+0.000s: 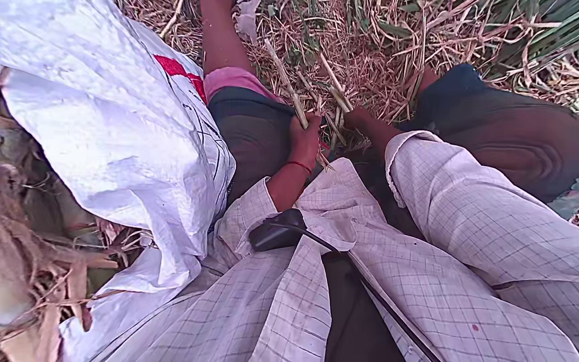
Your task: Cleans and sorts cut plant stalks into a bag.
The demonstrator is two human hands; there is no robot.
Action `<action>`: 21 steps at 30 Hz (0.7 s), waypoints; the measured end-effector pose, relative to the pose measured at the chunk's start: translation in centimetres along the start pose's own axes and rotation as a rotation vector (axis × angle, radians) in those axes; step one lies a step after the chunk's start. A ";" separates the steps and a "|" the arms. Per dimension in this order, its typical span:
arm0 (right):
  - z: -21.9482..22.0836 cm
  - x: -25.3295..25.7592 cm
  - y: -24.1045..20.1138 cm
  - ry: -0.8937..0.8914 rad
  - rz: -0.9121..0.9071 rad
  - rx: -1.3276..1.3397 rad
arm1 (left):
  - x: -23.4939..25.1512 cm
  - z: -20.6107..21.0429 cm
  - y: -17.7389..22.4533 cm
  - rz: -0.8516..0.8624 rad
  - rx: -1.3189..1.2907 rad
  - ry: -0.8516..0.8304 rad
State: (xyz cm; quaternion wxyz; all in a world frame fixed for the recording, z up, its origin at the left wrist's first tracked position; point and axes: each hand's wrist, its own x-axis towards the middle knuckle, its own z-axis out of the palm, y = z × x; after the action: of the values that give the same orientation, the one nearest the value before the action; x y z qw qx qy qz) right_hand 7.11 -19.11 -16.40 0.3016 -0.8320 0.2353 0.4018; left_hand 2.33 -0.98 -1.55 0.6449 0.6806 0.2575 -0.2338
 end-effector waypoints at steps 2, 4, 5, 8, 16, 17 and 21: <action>-1.1 -0.2 1.1 -0.008 0.006 0.093 | 0.1 0.2 0.0 0.012 0.018 0.002; -1.8 -0.6 1.7 0.017 -0.012 0.304 | 0.1 0.2 0.1 0.042 0.051 0.016; -2.0 -1.0 1.6 0.043 -0.025 0.400 | 0.2 0.2 0.1 0.067 0.061 0.023; -3.2 -2.3 0.3 0.194 -0.058 0.678 | 0.3 0.0 0.0 0.132 0.062 0.033; -4.3 -13.5 -5.2 0.359 -0.403 0.691 | -2.1 -0.4 2.0 0.085 -0.030 -0.019; -3.5 -14.7 -5.4 0.325 -0.437 0.657 | -2.4 -0.5 2.1 0.106 -0.036 -0.023; -0.2 -18.7 -5.5 0.165 -0.627 0.387 | -2.7 -1.0 1.9 0.222 0.083 -0.053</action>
State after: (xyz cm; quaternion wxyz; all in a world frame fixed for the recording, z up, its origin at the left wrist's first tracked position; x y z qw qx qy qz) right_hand 0.11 -12.60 0.63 0.5413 -0.8210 0.0643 0.1696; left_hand 1.51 -0.15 1.76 0.6445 0.7247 0.1535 -0.1895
